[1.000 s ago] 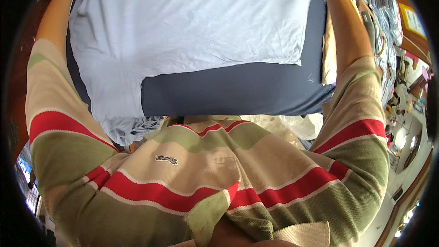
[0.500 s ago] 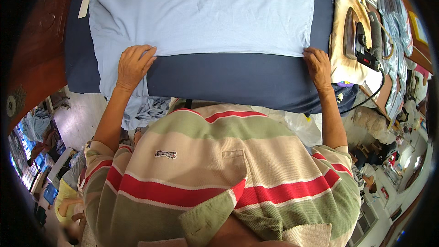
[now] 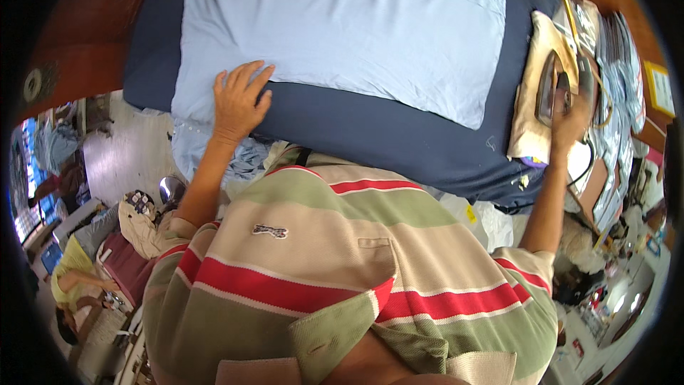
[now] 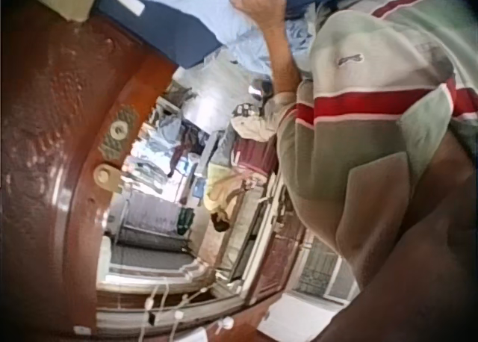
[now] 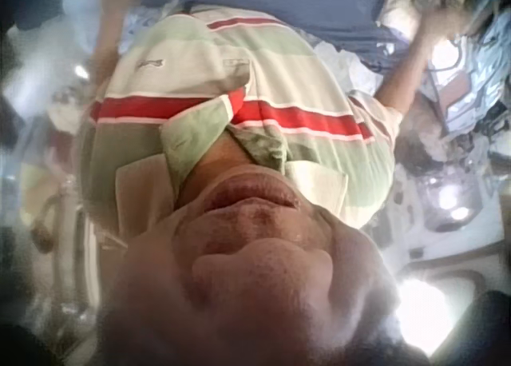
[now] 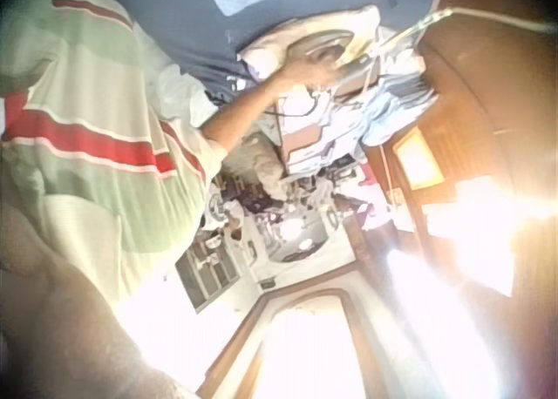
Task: The person irons a light blue shirt on a table, moving the iron across various sections of the fabric and smoothing it out by hand.
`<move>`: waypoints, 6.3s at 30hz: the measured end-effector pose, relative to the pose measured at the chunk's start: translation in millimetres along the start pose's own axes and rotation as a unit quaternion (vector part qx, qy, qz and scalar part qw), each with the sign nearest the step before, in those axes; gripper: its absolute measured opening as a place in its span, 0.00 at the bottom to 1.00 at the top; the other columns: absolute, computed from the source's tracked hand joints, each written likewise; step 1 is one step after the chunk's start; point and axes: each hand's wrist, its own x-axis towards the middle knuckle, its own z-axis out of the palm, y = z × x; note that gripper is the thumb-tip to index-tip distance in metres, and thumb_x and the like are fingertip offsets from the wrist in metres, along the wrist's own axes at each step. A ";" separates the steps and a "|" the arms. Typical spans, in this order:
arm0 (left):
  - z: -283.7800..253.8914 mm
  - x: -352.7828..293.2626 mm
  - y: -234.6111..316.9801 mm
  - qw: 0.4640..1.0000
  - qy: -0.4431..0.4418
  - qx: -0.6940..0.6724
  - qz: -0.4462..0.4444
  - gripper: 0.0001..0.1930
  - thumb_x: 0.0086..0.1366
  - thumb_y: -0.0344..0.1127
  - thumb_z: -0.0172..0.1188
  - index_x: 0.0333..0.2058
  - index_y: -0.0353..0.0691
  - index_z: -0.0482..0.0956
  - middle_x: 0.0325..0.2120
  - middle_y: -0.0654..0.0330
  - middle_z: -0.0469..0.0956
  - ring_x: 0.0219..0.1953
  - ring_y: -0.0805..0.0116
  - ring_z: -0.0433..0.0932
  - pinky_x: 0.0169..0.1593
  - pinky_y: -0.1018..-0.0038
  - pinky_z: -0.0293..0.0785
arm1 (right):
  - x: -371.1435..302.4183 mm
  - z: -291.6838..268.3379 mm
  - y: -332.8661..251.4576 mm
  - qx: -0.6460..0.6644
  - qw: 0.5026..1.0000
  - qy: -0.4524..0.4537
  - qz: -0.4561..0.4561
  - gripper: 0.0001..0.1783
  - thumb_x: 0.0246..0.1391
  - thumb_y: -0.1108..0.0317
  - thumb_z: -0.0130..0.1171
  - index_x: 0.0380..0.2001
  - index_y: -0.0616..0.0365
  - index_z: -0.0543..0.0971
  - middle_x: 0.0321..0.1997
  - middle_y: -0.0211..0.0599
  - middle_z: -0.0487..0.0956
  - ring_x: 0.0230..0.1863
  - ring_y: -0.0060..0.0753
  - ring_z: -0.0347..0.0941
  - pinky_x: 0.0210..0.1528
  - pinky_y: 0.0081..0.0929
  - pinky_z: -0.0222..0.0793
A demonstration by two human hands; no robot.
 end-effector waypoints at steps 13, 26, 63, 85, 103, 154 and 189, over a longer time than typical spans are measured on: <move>9.2 -44.1 -7.4 0.962 0.114 -0.025 -0.246 0.20 0.50 0.36 0.59 0.45 0.49 0.76 0.45 0.68 0.72 0.48 0.68 0.69 0.55 0.58 0.54 | 89.7 19.0 88.8 0.199 0.960 -0.174 0.088 0.32 0.40 0.60 0.63 0.49 0.64 0.70 0.29 0.40 0.76 0.29 0.36 0.74 0.32 0.31 0.69; 20.5 -24.3 -7.3 0.975 0.103 -0.053 -0.190 0.17 0.51 0.37 0.60 0.42 0.48 0.76 0.36 0.66 0.73 0.41 0.68 0.71 0.53 0.59 0.56 | 130.6 17.3 -358.0 0.203 0.907 -0.287 -0.233 0.26 0.39 0.57 0.59 0.37 0.69 0.72 0.33 0.63 0.76 0.37 0.59 0.74 0.41 0.41 0.69; 18.3 -27.5 -17.4 0.954 0.149 -0.130 -0.227 0.11 0.51 0.36 0.57 0.35 0.46 0.79 0.36 0.66 0.75 0.41 0.68 0.73 0.50 0.65 0.59 | 49.5 -30.4 -350.2 0.156 0.832 -0.415 -0.334 0.21 0.40 0.64 0.60 0.41 0.56 0.70 0.26 0.53 0.78 0.31 0.52 0.77 0.35 0.40 0.73; 69.6 46.4 28.6 0.983 -0.001 -0.014 -0.185 0.26 0.65 0.48 0.43 0.61 0.52 0.57 0.63 0.62 0.53 0.65 0.61 0.50 0.59 0.51 0.47 | 59.7 -21.0 -325.2 0.173 0.899 -0.354 -0.194 0.21 0.40 0.63 0.59 0.40 0.58 0.72 0.28 0.54 0.78 0.32 0.52 0.77 0.36 0.40 0.72; -179.3 51.9 142.6 0.324 -0.121 -0.928 0.141 0.42 0.62 0.68 0.28 0.57 0.32 0.60 0.44 0.47 0.70 0.44 0.59 0.70 0.49 0.61 0.64 | 113.1 8.3 -304.1 0.208 0.926 -0.291 -0.119 0.20 0.38 0.59 0.59 0.36 0.58 0.75 0.28 0.50 0.79 0.34 0.51 0.76 0.37 0.41 0.71; 70.6 37.4 -1.2 0.973 -0.008 0.030 -0.228 0.27 0.67 0.48 0.40 0.63 0.50 0.52 0.64 0.62 0.52 0.66 0.63 0.48 0.61 0.53 0.46 | 47.2 -30.6 -353.5 0.253 0.829 -0.417 -0.274 0.22 0.41 0.63 0.60 0.39 0.58 0.68 0.26 0.52 0.78 0.32 0.57 0.75 0.35 0.47 0.70; 29.7 10.5 -104.2 0.839 0.063 0.074 -0.535 0.24 0.59 0.55 0.49 0.43 0.40 0.73 0.48 0.56 0.71 0.51 0.54 0.69 0.47 0.50 0.66 | 18.8 -71.5 -58.8 0.276 0.916 -0.230 0.181 0.24 0.36 0.68 0.57 0.39 0.69 0.71 0.30 0.51 0.76 0.29 0.40 0.75 0.32 0.34 0.70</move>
